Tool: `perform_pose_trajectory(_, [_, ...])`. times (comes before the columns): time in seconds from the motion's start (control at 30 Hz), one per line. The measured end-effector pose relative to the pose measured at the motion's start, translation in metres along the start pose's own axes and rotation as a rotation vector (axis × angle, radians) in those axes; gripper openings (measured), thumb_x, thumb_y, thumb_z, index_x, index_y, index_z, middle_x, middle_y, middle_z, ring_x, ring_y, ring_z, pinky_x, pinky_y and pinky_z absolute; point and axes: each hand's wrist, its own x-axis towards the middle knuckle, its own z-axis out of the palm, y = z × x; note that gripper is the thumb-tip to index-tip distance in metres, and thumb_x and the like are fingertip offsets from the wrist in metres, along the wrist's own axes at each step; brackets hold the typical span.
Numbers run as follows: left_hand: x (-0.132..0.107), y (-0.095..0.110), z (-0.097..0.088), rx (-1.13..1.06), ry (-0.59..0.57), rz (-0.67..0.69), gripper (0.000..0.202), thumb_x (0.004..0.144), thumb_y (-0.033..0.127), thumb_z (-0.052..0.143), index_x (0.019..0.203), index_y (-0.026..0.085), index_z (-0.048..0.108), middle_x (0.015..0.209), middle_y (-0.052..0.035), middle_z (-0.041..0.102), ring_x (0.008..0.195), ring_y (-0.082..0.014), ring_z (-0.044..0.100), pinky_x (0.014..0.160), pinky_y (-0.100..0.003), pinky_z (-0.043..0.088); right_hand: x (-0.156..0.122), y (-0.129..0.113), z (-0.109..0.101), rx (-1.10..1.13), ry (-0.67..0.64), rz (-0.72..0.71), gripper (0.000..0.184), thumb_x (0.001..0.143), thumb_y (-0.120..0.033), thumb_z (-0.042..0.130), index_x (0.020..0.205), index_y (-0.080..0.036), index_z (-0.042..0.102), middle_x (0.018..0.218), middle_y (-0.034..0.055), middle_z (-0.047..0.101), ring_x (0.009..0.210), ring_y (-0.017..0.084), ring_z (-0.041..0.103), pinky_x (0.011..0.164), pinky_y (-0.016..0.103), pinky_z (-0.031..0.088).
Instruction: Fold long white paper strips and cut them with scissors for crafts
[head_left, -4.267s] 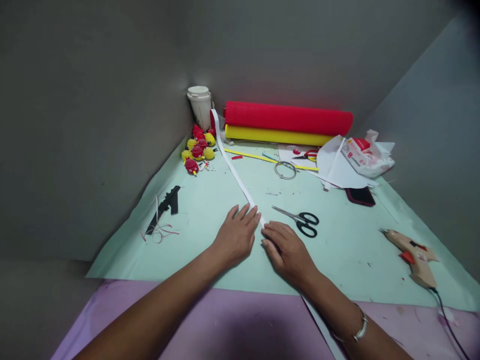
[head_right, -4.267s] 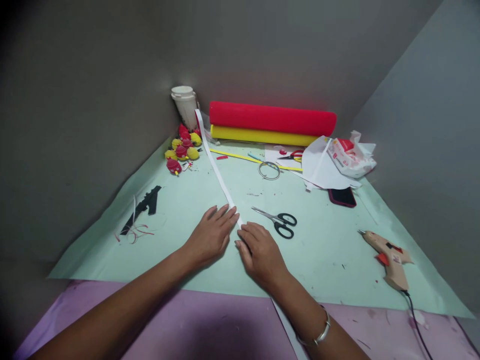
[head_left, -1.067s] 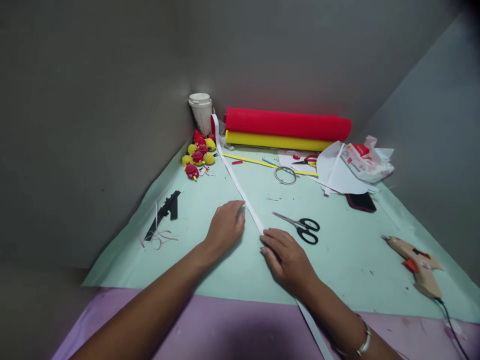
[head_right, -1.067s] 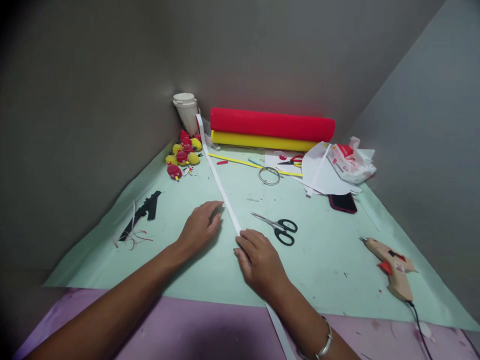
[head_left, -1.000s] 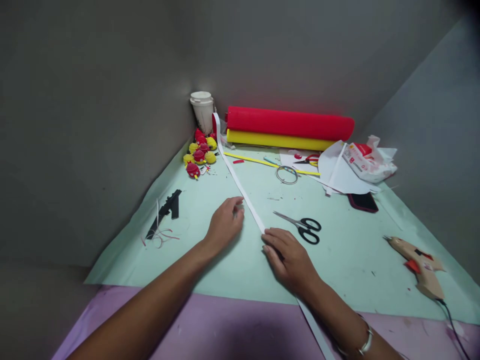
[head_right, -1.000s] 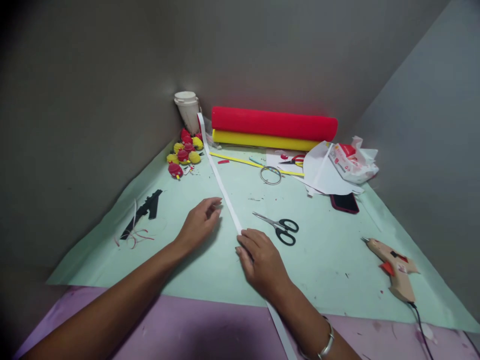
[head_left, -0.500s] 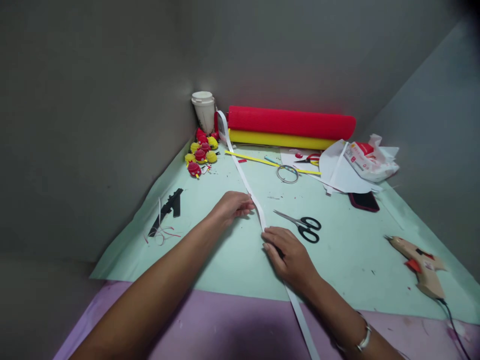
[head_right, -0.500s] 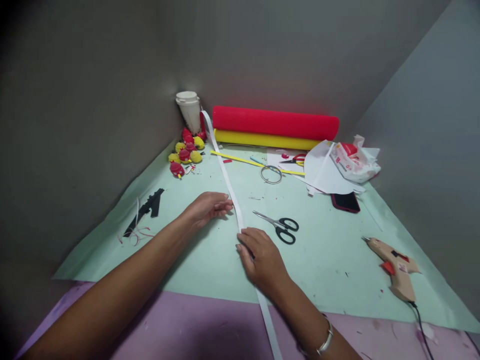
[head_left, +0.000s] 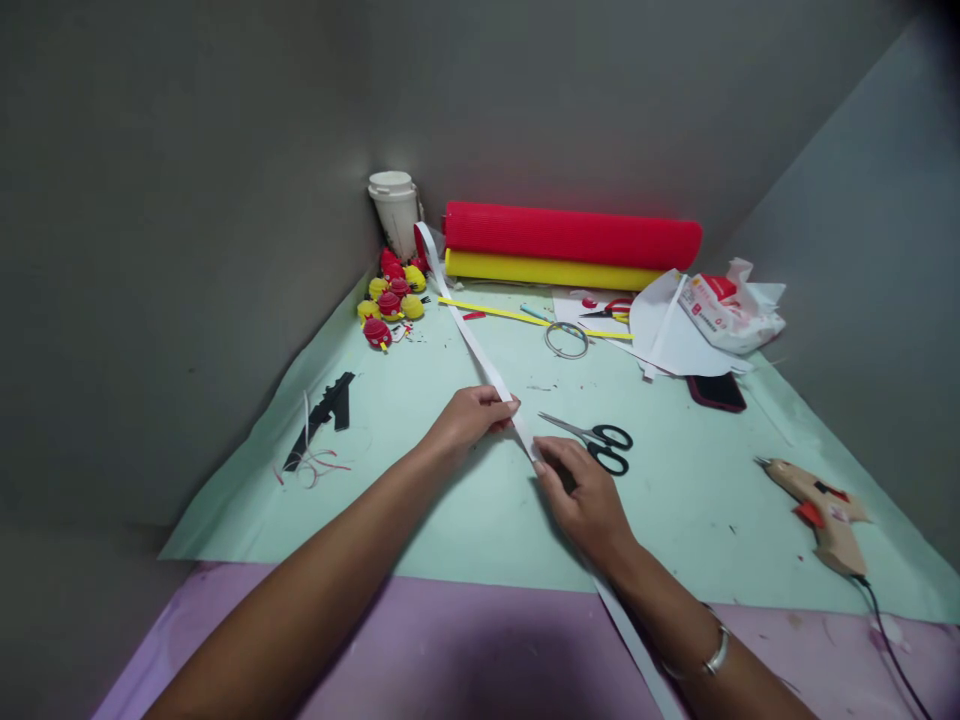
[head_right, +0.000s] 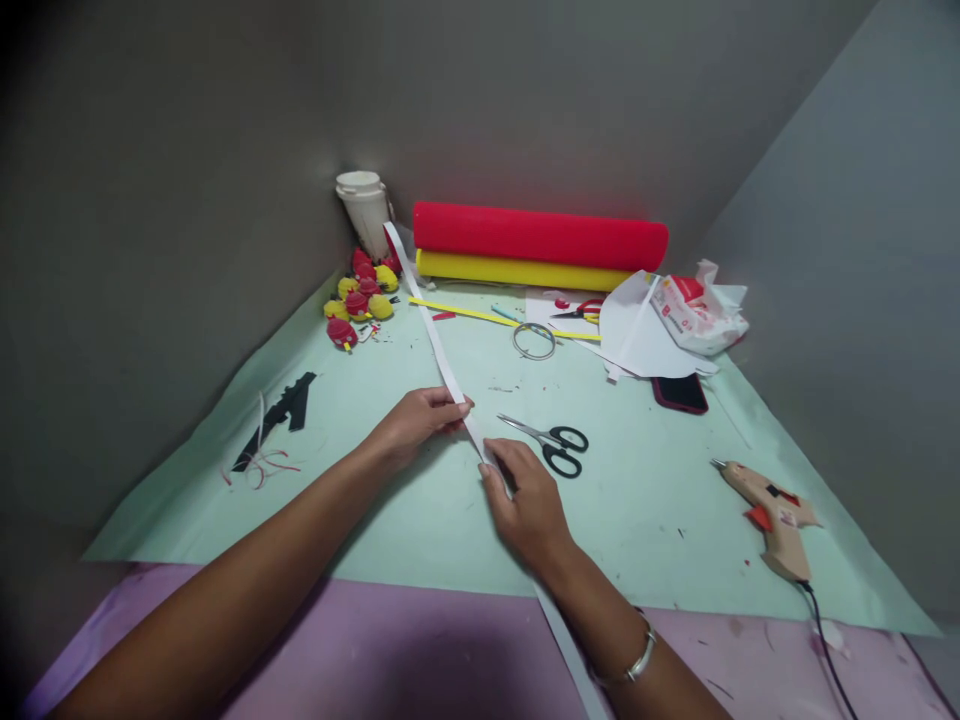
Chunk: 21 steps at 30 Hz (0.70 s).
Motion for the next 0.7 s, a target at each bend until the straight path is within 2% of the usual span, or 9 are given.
perform_pose_trajectory(0.17, [-0.006, -0.002, 0.001, -0.050, -0.110, 0.029, 0.025, 0.073, 0.032, 0.074, 0.088, 0.012, 0.070, 0.072, -0.0036, 0.064, 0.062, -0.0113, 0.053, 0.062, -0.025, 0.039, 0.004, -0.001, -0.001, 0.056, 0.006, 0.193, 0.031, 0.089, -0.031, 0.054, 0.117, -0.021, 0.063, 0.099, 0.0077, 0.070, 0.084, 0.021, 0.065, 0.073, 0.034, 0.054])
perform_pose_trajectory(0.37, [-0.013, -0.003, 0.002, -0.076, -0.138, 0.025, 0.026, 0.074, 0.031, 0.074, 0.093, 0.014, 0.069, 0.085, -0.0069, 0.069, 0.072, -0.0133, 0.058, 0.068, -0.026, 0.042, 0.007, -0.002, 0.000, 0.186, -0.032, 0.334, 0.023, 0.087, -0.036, 0.057, 0.098, -0.021, 0.070, 0.077, 0.0020, 0.071, 0.066, 0.017, 0.064, 0.059, 0.027, 0.050])
perform_pose_trajectory(0.5, [-0.016, -0.005, 0.001, -0.095, -0.201, 0.008, 0.035, 0.067, 0.025, 0.080, 0.098, 0.015, 0.068, 0.095, -0.0082, 0.070, 0.082, -0.0164, 0.063, 0.078, -0.030, 0.045, 0.006, -0.002, 0.000, 0.224, -0.010, 0.338, 0.022, 0.087, -0.036, 0.058, 0.097, -0.020, 0.070, 0.079, 0.0024, 0.072, 0.066, 0.017, 0.064, 0.060, 0.027, 0.051])
perform_pose_trajectory(0.7, [-0.021, -0.008, 0.000, -0.129, -0.214, 0.014, 0.034, 0.067, 0.017, 0.077, 0.099, 0.017, 0.066, 0.093, -0.0058, 0.068, 0.084, -0.0155, 0.063, 0.084, -0.032, 0.046, 0.005, -0.004, 0.000, 0.180, 0.008, 0.234, 0.020, 0.087, -0.033, 0.058, 0.097, -0.021, 0.070, 0.086, 0.0046, 0.071, 0.075, 0.018, 0.065, 0.064, 0.028, 0.051])
